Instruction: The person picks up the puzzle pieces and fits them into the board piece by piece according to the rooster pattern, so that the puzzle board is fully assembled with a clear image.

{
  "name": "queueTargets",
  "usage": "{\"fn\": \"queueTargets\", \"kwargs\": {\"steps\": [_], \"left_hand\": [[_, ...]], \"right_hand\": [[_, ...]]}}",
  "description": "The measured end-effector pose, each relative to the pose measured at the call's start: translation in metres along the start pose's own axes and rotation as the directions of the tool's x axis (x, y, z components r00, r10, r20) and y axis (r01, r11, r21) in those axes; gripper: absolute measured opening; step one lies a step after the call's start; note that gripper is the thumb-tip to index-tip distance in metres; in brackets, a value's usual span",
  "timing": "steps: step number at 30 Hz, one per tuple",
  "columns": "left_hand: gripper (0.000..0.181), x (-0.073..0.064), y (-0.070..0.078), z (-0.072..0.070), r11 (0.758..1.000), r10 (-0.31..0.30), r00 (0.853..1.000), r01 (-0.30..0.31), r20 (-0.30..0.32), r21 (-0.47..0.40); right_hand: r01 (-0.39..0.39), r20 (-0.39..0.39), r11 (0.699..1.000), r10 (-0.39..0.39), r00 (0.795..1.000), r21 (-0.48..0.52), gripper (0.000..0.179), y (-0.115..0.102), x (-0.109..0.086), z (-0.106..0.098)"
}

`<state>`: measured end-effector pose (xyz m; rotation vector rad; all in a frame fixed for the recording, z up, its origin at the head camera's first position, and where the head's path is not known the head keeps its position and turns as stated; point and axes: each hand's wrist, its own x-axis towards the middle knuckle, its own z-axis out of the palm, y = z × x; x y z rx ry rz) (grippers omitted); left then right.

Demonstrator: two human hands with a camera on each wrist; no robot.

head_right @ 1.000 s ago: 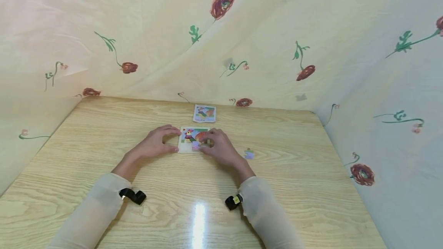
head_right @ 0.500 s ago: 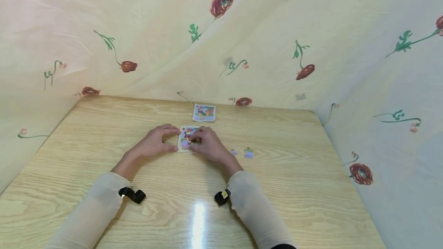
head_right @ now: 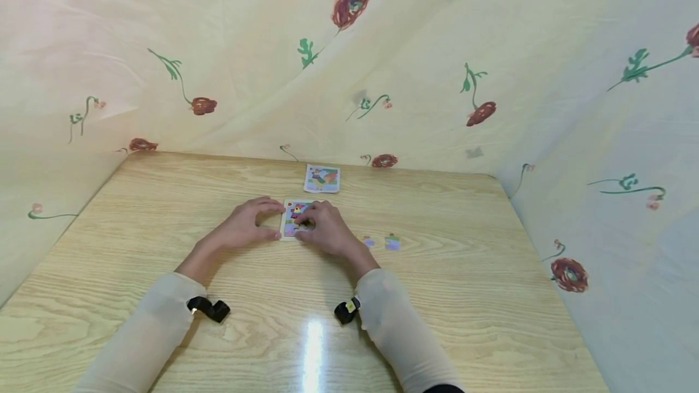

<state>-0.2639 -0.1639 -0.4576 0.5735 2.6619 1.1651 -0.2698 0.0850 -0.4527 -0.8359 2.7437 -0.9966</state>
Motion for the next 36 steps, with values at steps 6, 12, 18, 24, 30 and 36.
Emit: {"fn": "queueTargets", "kwargs": {"steps": [6,12,18,24,30,36], "left_hand": [[0.058,0.0002,-0.0010,0.0006,1.000,-0.002,1.000,0.002,-0.002,0.005],[0.058,0.0002,-0.0019,0.0012,1.000,-0.001,1.000,0.001,-0.003,0.003],[0.058,0.0001,-0.0018,0.0009,1.000,0.008,1.000,-0.008,-0.002,0.004],[0.058,0.0000,-0.0010,0.0004,1.000,0.016,1.000,-0.016,-0.003,0.007],[0.058,0.0011,-0.0027,0.0003,0.999,0.031,0.999,-0.030,-0.008,0.017],[0.058,0.0012,-0.0019,0.0000,1.000,0.022,1.000,-0.021,-0.004,0.012]], "right_hand": [[-0.017,0.003,1.000,0.017,1.000,-0.009,0.022,-0.0001,0.0000,0.0005],[-0.007,-0.001,1.000,0.007,1.000,-0.001,0.022,0.0001,-0.0012,0.0002],[-0.004,-0.003,1.000,0.004,1.000,0.000,0.022,0.0017,0.0002,0.0009],[0.006,-0.019,1.000,-0.006,1.000,0.014,0.024,0.0004,0.0036,0.0020],[0.010,-0.029,1.000,-0.010,1.000,-0.008,0.025,-0.0014,0.0049,0.0030],[-0.011,-0.020,1.000,0.010,1.000,-0.025,0.026,-0.0012,0.0058,0.0040]]}}
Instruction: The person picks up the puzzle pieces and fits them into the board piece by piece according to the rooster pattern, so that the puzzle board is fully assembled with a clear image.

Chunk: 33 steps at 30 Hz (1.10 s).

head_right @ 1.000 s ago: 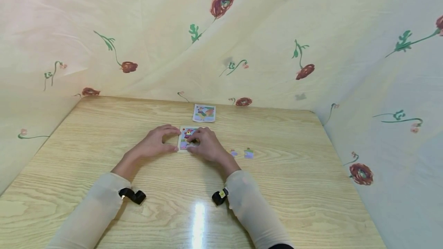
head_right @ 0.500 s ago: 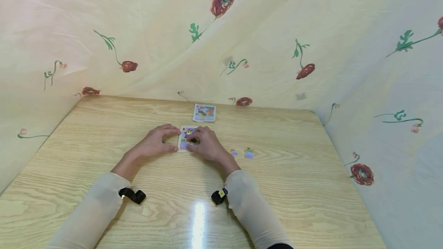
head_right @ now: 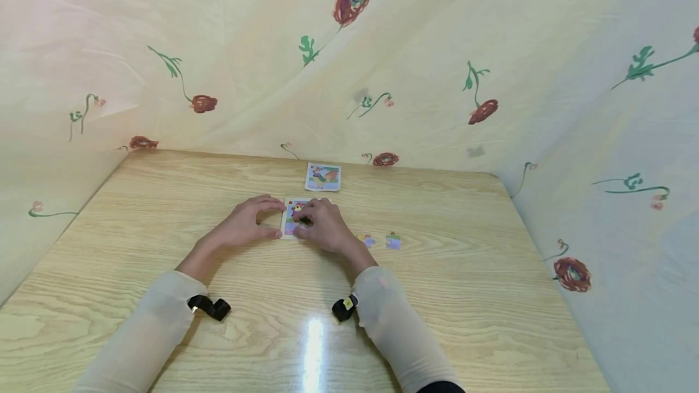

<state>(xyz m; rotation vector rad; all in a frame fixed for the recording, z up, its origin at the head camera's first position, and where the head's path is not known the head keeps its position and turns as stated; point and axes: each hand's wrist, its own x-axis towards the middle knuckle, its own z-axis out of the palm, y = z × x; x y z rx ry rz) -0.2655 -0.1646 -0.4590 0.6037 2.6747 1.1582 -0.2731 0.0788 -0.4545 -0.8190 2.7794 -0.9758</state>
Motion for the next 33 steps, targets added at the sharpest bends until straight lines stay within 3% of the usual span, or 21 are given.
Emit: {"fn": "queueTargets", "kwargs": {"steps": [14,33], "left_hand": [[0.058,0.0016,0.0006,0.0013,1.000,0.009,1.000,-0.009,-0.002,0.013],[0.059,0.0007,0.0007,0.0004,0.999,-0.031,0.999,0.031,0.010,0.012]], "right_hand": [[0.000,0.017,0.998,0.001,1.000,-0.058,0.027,-0.0037,-0.0007,-0.0027],[0.017,-0.002,1.000,-0.018,1.000,-0.018,0.023,-0.0027,-0.0028,-0.0009]]}}
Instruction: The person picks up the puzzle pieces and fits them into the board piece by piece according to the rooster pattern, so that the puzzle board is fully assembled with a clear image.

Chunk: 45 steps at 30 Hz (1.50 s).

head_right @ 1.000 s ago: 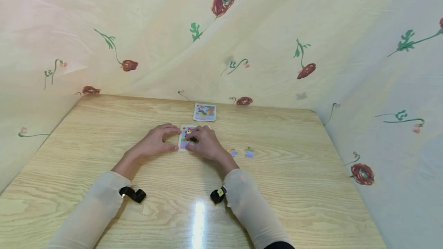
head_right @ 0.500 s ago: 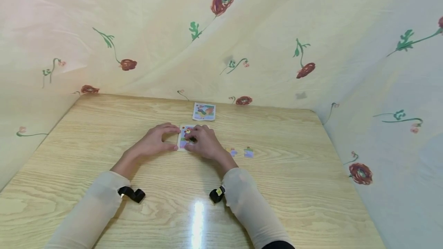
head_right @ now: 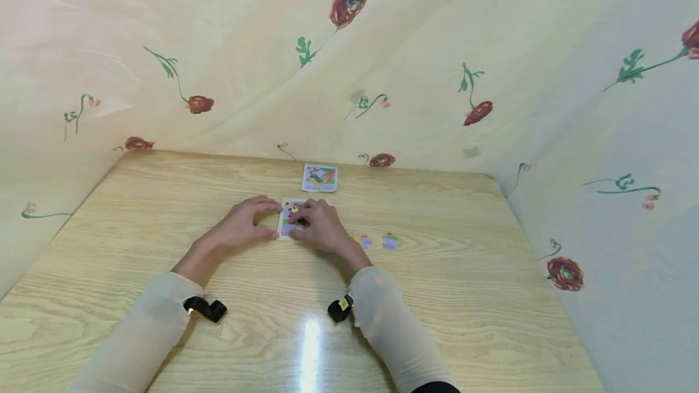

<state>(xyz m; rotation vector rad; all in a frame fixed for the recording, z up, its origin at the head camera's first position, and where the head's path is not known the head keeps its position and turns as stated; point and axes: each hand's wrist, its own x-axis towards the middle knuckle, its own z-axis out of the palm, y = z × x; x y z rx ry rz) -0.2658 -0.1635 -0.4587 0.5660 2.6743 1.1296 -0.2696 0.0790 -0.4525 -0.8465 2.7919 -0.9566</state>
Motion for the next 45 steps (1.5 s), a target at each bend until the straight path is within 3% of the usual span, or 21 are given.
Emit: {"fn": "queueTargets", "kwargs": {"steps": [6,15,24,34,45], "left_hand": [[0.059,-0.001,-0.001,0.000,1.000,0.023,1.000,-0.023,-0.001,0.009],[0.059,-0.003,0.000,0.003,0.999,0.045,0.999,-0.045,0.001,-0.007],[0.061,-0.005,0.000,0.002,0.999,0.026,0.999,-0.025,0.018,-0.029],[0.061,-0.009,0.000,-0.001,1.000,0.006,1.000,-0.006,0.021,-0.019],[0.062,-0.012,-0.003,-0.001,1.000,0.015,1.000,-0.015,0.026,-0.010]], "right_hand": [[0.020,-0.010,1.000,-0.020,1.000,-0.004,0.023,0.001,-0.001,0.001],[0.014,0.004,0.993,-0.014,1.000,0.116,0.022,-0.001,-0.014,-0.016],[-0.084,-0.056,0.988,0.092,0.994,0.131,0.024,0.025,-0.052,-0.046],[-0.144,-0.101,0.983,0.156,0.983,0.117,0.021,0.056,-0.097,-0.076],[-0.196,-0.079,0.974,0.205,0.975,0.111,0.019,0.070,-0.122,-0.074]]}}
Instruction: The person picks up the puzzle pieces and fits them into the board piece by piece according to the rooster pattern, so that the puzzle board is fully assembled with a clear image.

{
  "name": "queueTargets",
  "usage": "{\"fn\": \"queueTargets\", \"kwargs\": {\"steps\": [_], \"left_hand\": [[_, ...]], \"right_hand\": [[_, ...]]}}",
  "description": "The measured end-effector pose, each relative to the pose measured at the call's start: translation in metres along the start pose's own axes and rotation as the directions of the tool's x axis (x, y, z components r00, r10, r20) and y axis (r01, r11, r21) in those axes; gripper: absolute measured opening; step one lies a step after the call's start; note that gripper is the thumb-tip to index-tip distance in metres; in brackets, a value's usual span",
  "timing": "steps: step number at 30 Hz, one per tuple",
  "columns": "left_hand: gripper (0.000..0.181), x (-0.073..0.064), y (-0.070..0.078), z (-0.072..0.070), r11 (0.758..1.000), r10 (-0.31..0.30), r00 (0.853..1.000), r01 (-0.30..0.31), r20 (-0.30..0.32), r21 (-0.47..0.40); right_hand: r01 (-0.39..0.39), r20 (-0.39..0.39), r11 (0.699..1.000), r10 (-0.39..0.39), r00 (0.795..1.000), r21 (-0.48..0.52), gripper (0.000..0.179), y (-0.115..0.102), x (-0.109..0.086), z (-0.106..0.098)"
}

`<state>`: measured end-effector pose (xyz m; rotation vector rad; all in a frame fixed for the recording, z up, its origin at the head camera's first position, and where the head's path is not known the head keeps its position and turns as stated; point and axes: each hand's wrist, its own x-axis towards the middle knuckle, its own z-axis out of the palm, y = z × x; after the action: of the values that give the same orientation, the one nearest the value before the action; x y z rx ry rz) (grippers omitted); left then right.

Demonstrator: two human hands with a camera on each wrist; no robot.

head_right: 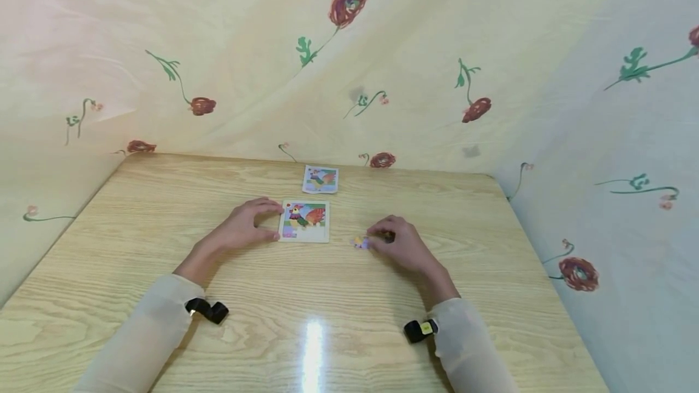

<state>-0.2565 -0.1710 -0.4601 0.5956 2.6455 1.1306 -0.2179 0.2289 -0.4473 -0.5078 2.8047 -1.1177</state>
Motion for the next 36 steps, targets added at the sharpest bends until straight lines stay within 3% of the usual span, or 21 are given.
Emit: {"fn": "queueTargets", "kwargs": {"steps": [25,36], "left_hand": [[0.062,0.000,0.003,-0.001,1.000,-0.008,1.000,0.008,-0.001,-0.014],[0.062,0.000,0.001,0.000,1.000,0.004,1.000,-0.004,-0.008,-0.004]], "right_hand": [[0.040,-0.005,0.997,-0.041,0.999,-0.060,0.014,0.002,0.003,0.005],[0.076,-0.009,0.997,-0.076,0.997,-0.030,0.015,-0.018,0.023,0.020]]}}
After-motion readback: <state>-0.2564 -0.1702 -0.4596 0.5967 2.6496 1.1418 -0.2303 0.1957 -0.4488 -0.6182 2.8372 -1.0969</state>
